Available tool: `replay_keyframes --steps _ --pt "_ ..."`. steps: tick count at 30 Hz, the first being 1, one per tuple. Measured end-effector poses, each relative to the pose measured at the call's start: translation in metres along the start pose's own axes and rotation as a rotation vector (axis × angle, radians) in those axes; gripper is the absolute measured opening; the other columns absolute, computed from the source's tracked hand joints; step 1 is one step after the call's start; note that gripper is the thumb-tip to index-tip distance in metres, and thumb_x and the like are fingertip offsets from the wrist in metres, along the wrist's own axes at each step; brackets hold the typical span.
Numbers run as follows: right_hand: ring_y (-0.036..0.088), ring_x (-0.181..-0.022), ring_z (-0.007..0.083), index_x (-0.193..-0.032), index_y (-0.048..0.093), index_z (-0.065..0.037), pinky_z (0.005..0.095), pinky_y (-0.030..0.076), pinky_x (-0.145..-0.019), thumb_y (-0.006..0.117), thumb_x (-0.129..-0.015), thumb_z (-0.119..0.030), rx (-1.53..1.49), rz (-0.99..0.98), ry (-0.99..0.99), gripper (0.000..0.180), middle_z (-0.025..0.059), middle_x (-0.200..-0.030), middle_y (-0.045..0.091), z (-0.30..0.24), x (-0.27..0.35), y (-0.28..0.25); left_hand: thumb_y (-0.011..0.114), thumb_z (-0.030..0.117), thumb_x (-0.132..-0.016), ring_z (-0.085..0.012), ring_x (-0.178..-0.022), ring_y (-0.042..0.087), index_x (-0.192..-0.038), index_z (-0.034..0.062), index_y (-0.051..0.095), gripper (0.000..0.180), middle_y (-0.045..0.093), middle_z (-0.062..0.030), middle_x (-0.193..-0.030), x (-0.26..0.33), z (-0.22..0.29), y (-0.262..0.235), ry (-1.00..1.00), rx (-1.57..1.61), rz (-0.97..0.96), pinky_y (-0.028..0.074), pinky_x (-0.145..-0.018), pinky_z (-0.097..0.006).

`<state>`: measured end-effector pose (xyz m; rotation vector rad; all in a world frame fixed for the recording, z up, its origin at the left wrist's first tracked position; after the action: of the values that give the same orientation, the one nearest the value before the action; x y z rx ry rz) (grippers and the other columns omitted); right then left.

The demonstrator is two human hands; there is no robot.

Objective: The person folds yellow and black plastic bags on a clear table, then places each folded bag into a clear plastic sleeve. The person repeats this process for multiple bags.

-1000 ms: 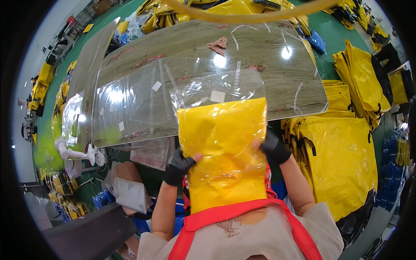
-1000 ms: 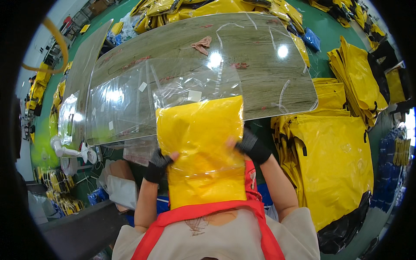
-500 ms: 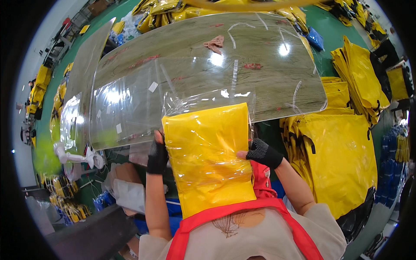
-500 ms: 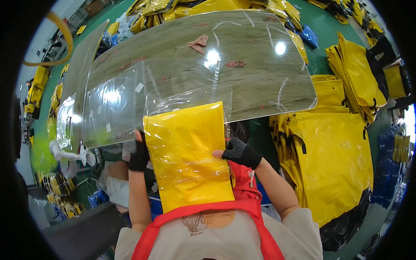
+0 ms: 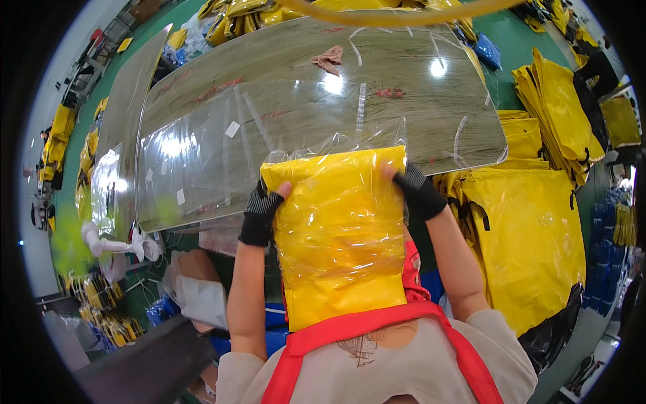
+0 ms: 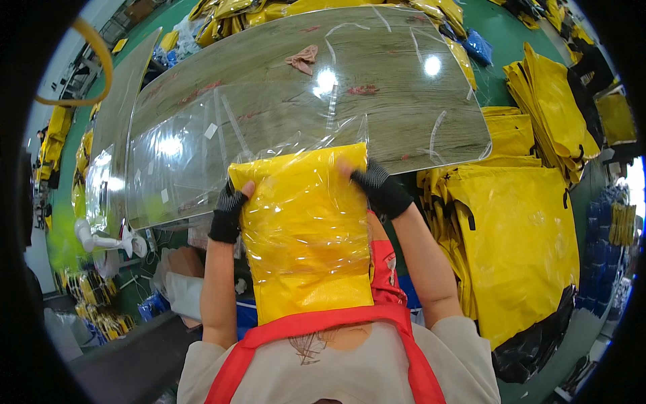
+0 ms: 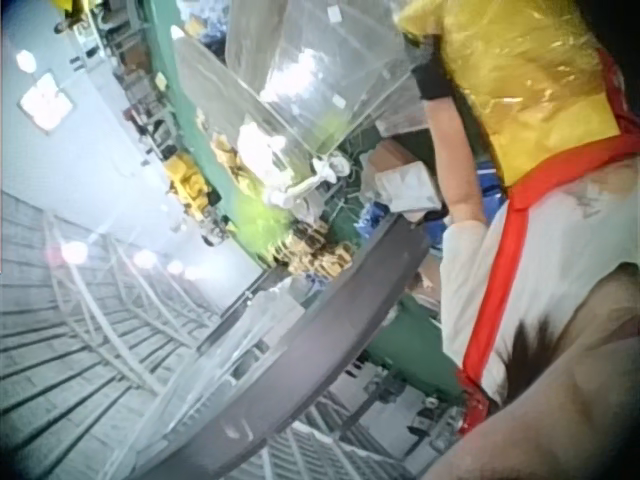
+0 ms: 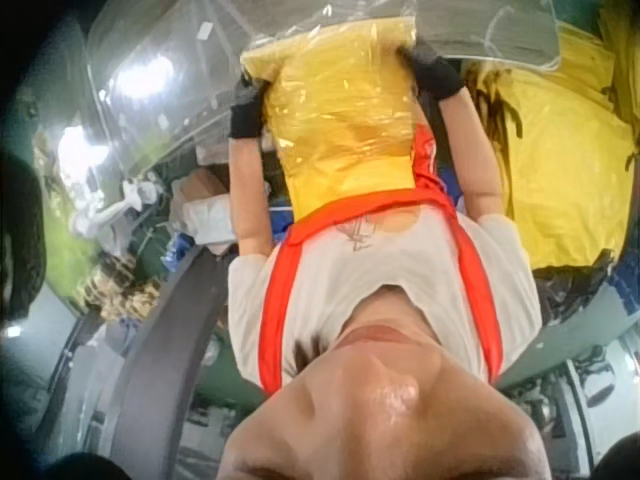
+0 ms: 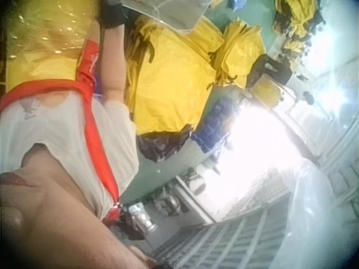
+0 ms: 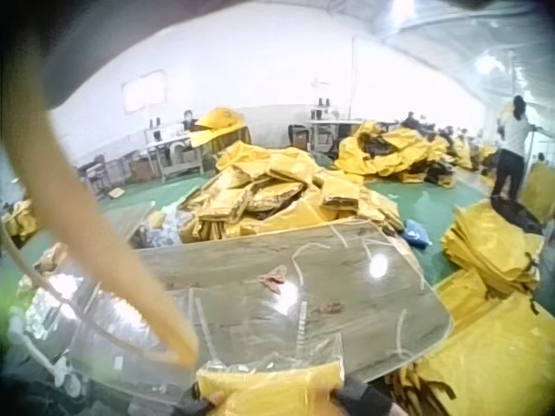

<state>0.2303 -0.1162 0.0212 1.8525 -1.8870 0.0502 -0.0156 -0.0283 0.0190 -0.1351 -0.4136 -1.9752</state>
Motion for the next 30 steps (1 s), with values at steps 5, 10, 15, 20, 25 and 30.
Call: replay_keyframes --steps 5,10,15,20,25,30 --pt "0.063 -0.082 0.0147 -0.103 0.064 0.002 0.0289 0.049 -0.075 0.067 -0.086 -0.031 0.349 0.149 -0.136 0.037 0.0081 -0.09 0.068 0.037 0.033 0.005 0.072 0.019 -0.081 -0.0171 -0.101 0.059 -0.123 0.0037 0.052 0.048 0.061 -0.0056 -0.113 0.042 -0.029 -0.016 -0.023 0.042 0.028 0.047 -0.088 -0.03" --pt "0.057 -0.104 0.0147 -0.126 0.05 0.003 0.0276 0.045 -0.087 0.066 -0.086 -0.036 0.102 0.165 0.085 0.058 0.0108 -0.114 0.062 0.133 0.11 -0.001 0.077 0.02 -0.075 -0.0198 -0.117 0.049 -0.134 0.0057 0.041 0.07 0.052 -0.0073 -0.127 0.117 -0.086 -0.018 -0.21 0.257 0.109 0.042 -0.097 -0.034" --pt "0.056 -0.105 0.0175 -0.124 0.05 0.002 0.0284 0.045 -0.088 0.07 -0.082 -0.036 0.419 0.344 -0.035 0.06 0.0108 -0.115 0.06 0.107 0.122 -0.01 0.083 0.024 -0.066 -0.0213 -0.117 0.05 -0.133 0.0036 0.041 0.082 0.053 -0.0083 -0.126 0.154 -0.099 -0.002 -0.34 0.007 -0.235 0.041 -0.099 -0.036" --pt "0.052 -0.115 0.02 -0.138 0.037 -0.004 0.0308 0.04 -0.097 0.074 -0.079 -0.034 -0.536 0.037 -0.003 0.076 0.0122 -0.125 0.055 0.031 0.094 -0.007 0.085 0.022 -0.063 -0.0236 -0.114 0.052 -0.133 0.0035 0.041 0.085 0.055 -0.009 -0.125 0.14 -0.079 0.015 -0.314 0.121 -0.135 0.042 -0.098 -0.037" --pt "0.037 -0.13 0.0234 -0.148 0.002 -0.008 0.0364 0.028 -0.108 0.085 -0.066 -0.023 -0.219 0.15 -0.52 0.118 0.0136 -0.144 0.033 -0.032 0.113 0.011 0.078 0.014 -0.074 -0.0235 -0.114 0.052 -0.129 0.0046 0.043 0.066 0.053 -0.0134 -0.126 0.117 -0.073 0.04 0.103 0.129 0.225 0.043 -0.096 -0.038" --pt "0.059 -0.091 0.0109 -0.114 0.052 -0.003 0.0251 0.049 -0.081 0.083 -0.068 -0.011 0.132 0.524 -0.657 0.056 0.0045 -0.101 0.063 -0.088 0.097 -0.015 0.07 0.018 -0.082 -0.0239 -0.103 0.057 -0.121 0.002 0.047 0.049 0.059 -0.0116 -0.114 0.071 -0.073 0.088 0.129 -0.433 0.028 0.046 -0.09 -0.036"
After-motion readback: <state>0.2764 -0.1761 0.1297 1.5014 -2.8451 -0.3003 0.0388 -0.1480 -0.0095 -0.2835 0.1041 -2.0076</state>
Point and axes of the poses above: each hand's wrist, its own x-axis away from the middle knuckle, its own y-axis out of the palm, z = x × y, the point moved 9 cm from there along -x, towards the middle knuckle
